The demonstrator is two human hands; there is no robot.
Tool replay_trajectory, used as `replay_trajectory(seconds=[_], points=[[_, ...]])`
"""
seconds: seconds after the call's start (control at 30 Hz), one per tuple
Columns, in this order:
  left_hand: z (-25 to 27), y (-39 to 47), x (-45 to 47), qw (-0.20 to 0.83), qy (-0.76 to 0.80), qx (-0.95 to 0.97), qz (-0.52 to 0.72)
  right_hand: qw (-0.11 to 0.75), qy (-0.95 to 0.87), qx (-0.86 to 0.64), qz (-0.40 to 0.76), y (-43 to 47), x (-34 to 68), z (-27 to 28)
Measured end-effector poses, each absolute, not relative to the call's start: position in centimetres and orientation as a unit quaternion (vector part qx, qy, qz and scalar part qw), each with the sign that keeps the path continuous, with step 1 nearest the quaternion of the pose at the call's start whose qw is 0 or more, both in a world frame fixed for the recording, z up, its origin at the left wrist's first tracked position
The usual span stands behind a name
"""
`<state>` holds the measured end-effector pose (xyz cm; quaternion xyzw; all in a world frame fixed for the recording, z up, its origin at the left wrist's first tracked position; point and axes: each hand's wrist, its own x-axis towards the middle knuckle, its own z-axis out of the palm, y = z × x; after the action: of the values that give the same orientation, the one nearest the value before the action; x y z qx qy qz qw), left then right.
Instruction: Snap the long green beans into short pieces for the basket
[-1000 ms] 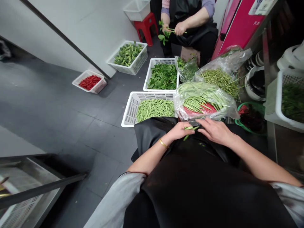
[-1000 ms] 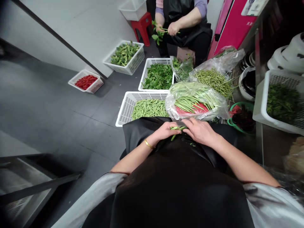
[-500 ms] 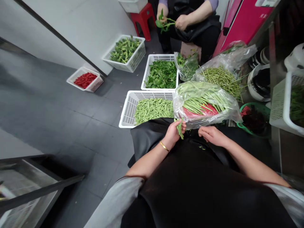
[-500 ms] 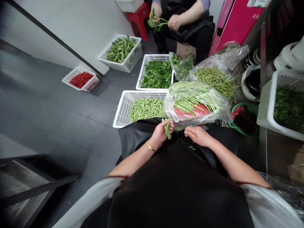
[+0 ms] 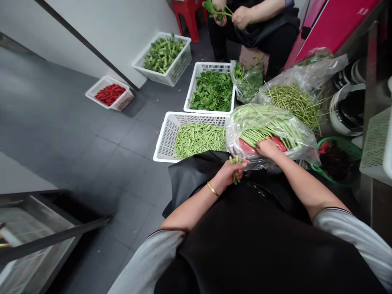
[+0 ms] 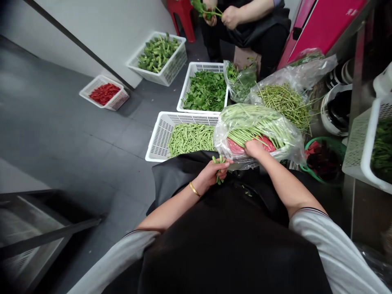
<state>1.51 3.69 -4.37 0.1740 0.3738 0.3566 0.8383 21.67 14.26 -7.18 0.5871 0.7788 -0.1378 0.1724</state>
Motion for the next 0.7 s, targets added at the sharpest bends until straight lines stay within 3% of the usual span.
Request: replay_trajectory(seconds=[0.17,0.27,0.37,0.53,0.7], points=[[-5.5,4.0,3.2,0.802,0.469,0.128,0.348,-0.007,0.81,0.518,-0.276,7.1,24.3,-2.1],[-5.1,3.5,4.1,0.8,0.44,0.154,0.378,-0.087,0.793,0.474,-0.372,1.6,24.0,-0.6],[-3.6,2.7,4.4,0.798,0.389,0.222,0.404,-0.147,0.765,0.488,-0.393,-1.7,23.2,-0.8],[-0.6,1.2,4.1,0.754,0.395,0.359,0.383,-0.192,0.765,0.475,-0.391,-2.2,22.6,-0.2],[0.9,0.4,3.5,0.715,0.384,0.434,0.39,-0.211,0.742,0.427,-0.472,-1.4,21.0,0.9]])
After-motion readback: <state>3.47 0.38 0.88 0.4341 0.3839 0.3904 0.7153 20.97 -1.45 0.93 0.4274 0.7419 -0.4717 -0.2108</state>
